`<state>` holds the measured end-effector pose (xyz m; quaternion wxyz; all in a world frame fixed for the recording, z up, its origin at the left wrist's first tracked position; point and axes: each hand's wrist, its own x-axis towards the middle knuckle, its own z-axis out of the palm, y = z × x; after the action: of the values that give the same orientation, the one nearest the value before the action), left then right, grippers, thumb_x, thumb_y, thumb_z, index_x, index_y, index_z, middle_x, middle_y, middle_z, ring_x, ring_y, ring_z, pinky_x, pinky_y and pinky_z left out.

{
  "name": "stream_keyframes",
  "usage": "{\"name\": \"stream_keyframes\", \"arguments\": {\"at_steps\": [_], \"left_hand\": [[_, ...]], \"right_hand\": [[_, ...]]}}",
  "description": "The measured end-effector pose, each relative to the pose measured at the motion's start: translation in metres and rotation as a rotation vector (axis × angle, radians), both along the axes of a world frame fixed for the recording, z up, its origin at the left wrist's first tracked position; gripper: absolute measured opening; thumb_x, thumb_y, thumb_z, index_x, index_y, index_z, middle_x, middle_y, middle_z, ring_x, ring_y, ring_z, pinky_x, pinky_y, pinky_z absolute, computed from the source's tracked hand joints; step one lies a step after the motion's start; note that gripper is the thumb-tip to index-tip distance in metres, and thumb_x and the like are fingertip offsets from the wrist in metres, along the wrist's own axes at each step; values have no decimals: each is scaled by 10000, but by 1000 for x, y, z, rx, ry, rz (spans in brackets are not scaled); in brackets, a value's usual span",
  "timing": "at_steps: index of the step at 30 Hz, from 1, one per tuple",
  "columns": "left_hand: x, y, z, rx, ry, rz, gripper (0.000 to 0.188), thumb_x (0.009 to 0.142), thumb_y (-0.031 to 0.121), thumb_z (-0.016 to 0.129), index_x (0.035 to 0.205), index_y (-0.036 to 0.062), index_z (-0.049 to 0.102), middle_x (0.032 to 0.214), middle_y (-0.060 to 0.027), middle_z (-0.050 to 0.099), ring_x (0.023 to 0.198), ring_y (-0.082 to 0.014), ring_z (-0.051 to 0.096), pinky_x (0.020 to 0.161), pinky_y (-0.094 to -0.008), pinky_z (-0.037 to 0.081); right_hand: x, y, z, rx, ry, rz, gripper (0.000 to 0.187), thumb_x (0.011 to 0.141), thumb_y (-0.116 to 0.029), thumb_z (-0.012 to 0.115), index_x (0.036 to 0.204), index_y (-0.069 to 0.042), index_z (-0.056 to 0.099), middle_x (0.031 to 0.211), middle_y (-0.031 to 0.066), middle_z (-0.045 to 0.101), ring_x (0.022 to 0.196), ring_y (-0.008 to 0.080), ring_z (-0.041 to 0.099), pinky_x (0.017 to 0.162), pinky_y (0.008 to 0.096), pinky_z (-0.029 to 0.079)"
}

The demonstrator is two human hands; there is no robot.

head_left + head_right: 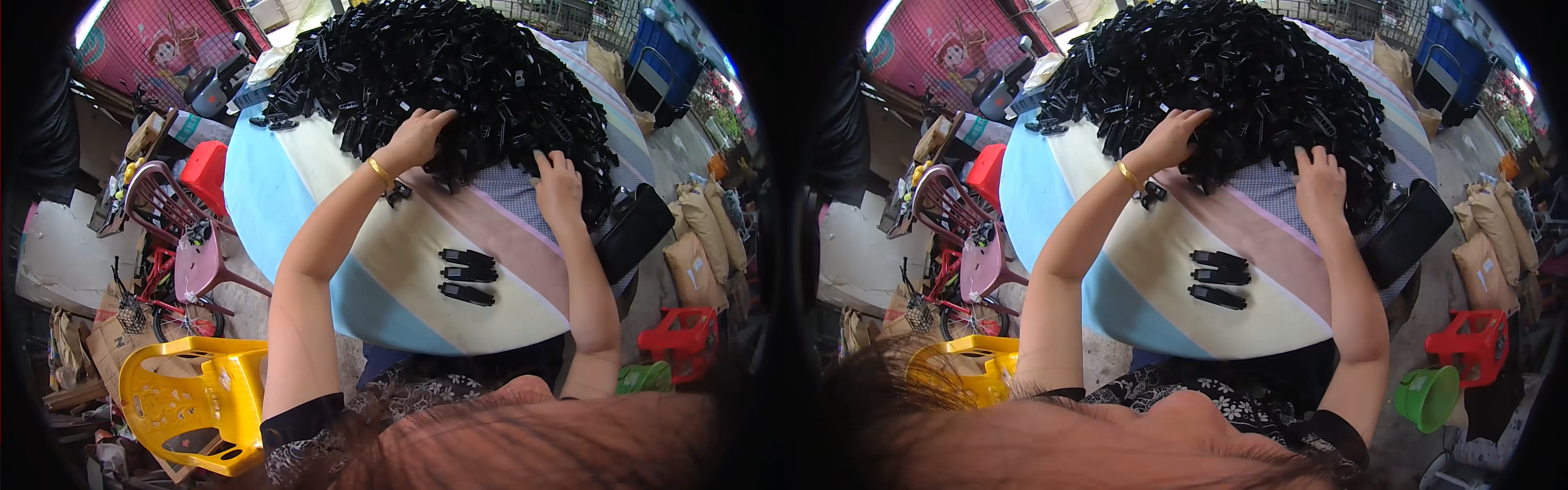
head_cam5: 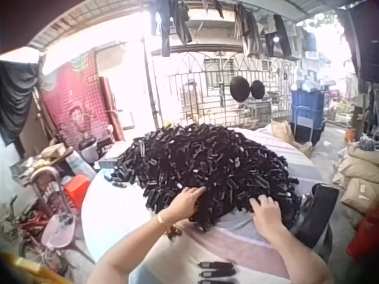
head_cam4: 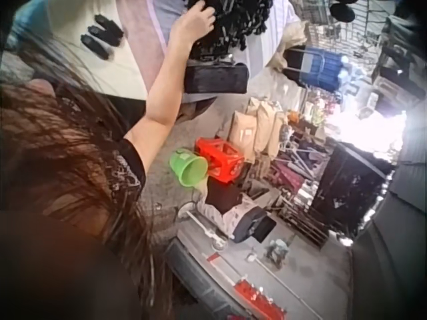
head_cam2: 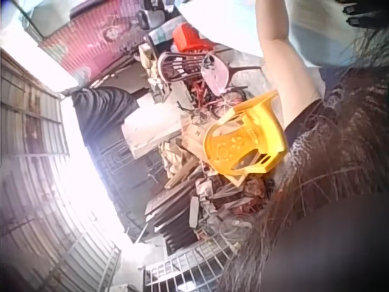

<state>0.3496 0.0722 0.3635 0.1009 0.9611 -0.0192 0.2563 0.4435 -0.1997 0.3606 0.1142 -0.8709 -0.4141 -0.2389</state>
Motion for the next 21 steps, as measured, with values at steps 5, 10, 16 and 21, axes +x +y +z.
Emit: {"name": "stream_keyframes", "arguments": {"at_steps": [5, 10, 16, 21], "left_hand": [[7, -1, 5, 174, 58, 14, 595, 697, 16, 638, 1262, 96, 468, 985, -78, 618, 959, -269, 550, 851, -362, 455], [-15, 1, 12, 182, -34, -104, 497, 683, 95, 710, 1135, 97, 505, 954, -63, 590, 926, -255, 548, 815, -357, 448], [-54, -24, 34, 98, -147, -62, 332, 693, 129, 722, 992, 89, 581, 862, -85, 504, 825, -273, 520, 728, -372, 456], [-84, -86, 25, 65, 15, -94, 511, 740, 79, 612, 1216, 20, 437, 899, -118, 542, 857, -299, 540, 749, -385, 457]], "right_hand": [[9, -1, -7, 115, 82, 62, 317, 761, -68, 639, 1076, -51, 615, 933, 116, 571, 853, 287, 587, 743, 375, 493], [0, -2, 4, 196, 29, 100, 307, 735, -49, 635, 1043, -50, 630, 896, 106, 579, 833, 276, 603, 722, 367, 505], [1, -5, 10, 407, 73, 201, 314, 736, -9, 625, 1048, -42, 619, 935, 94, 585, 790, 278, 619, 699, 348, 519], [-4, -6, 15, 484, 461, 372, 409, 737, 33, 600, 1135, -60, 582, 1062, 116, 581, 709, 259, 600, 697, 312, 513]]}}
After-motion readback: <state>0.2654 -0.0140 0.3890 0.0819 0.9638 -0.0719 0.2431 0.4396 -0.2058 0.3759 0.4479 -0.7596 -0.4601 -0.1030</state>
